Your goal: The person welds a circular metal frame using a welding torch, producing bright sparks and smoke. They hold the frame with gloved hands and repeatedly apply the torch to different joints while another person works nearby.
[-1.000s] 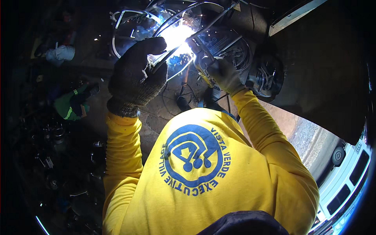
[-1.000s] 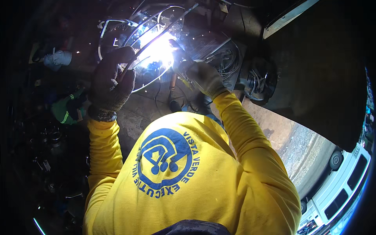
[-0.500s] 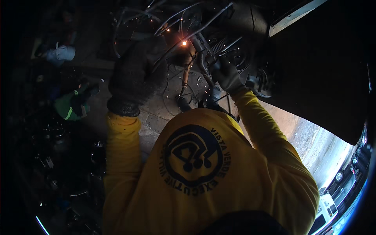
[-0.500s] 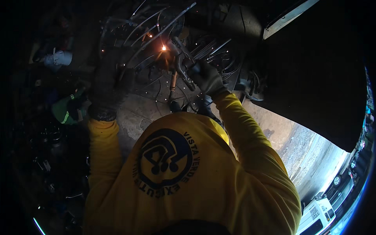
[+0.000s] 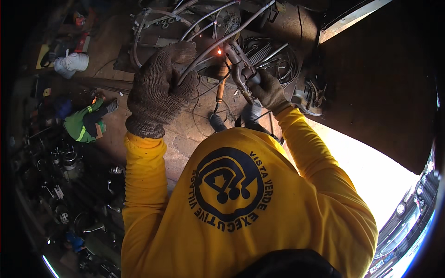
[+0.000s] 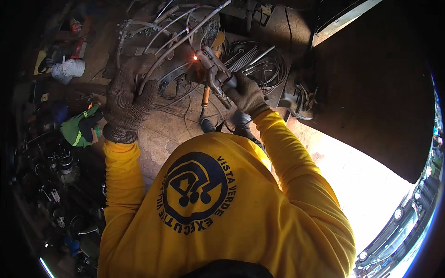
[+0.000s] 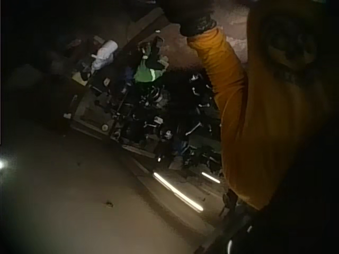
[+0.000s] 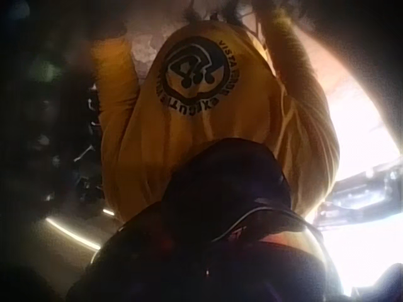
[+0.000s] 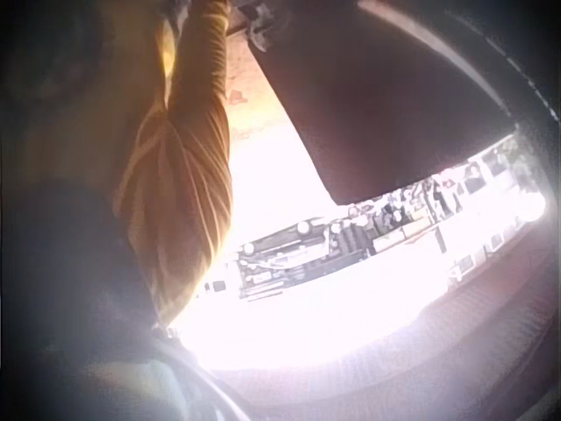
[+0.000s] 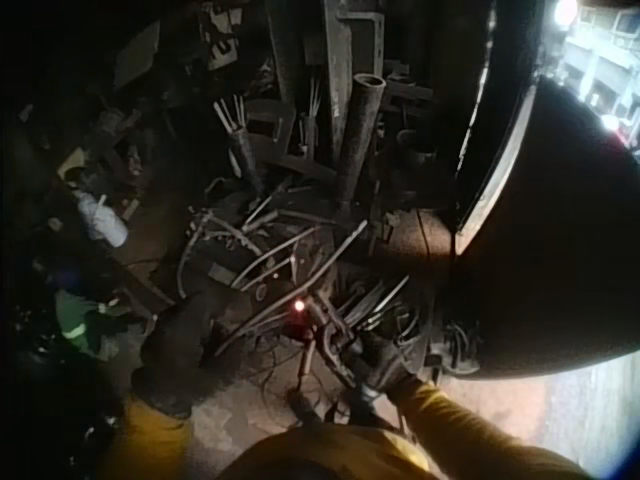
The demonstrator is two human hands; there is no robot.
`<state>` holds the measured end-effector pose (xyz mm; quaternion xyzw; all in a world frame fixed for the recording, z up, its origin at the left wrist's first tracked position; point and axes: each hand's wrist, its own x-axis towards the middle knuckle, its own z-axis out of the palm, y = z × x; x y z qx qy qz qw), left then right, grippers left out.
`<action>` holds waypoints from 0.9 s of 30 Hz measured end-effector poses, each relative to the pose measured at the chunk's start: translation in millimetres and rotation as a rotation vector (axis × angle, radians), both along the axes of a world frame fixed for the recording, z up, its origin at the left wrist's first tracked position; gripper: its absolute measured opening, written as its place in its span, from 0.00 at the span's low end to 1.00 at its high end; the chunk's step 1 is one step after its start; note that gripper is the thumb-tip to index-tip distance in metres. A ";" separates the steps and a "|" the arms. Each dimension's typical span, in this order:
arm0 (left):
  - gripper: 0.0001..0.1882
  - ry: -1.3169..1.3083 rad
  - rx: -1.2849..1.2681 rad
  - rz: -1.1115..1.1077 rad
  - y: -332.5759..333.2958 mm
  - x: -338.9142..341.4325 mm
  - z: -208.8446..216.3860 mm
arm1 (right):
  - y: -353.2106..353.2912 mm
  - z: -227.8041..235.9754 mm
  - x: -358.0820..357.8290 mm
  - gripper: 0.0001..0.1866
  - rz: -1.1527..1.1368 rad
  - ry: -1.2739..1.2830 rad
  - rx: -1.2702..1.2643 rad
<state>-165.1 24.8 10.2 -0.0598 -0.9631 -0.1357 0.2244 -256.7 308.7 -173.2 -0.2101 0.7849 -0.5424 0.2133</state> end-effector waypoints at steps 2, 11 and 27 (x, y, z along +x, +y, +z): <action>0.27 -0.050 0.047 0.005 3.9 -0.9 7.8 | -0.4 6.6 2.2 0.21 -0.019 0.029 -0.018; 0.21 -0.150 0.653 -0.030 6.4 -2.0 1.2 | -2.5 -23.1 -14.5 0.11 0.328 0.654 0.364; 0.26 -0.015 0.038 0.001 -5.1 10.8 0.6 | 5.4 -23.9 -12.1 0.15 0.517 1.619 1.078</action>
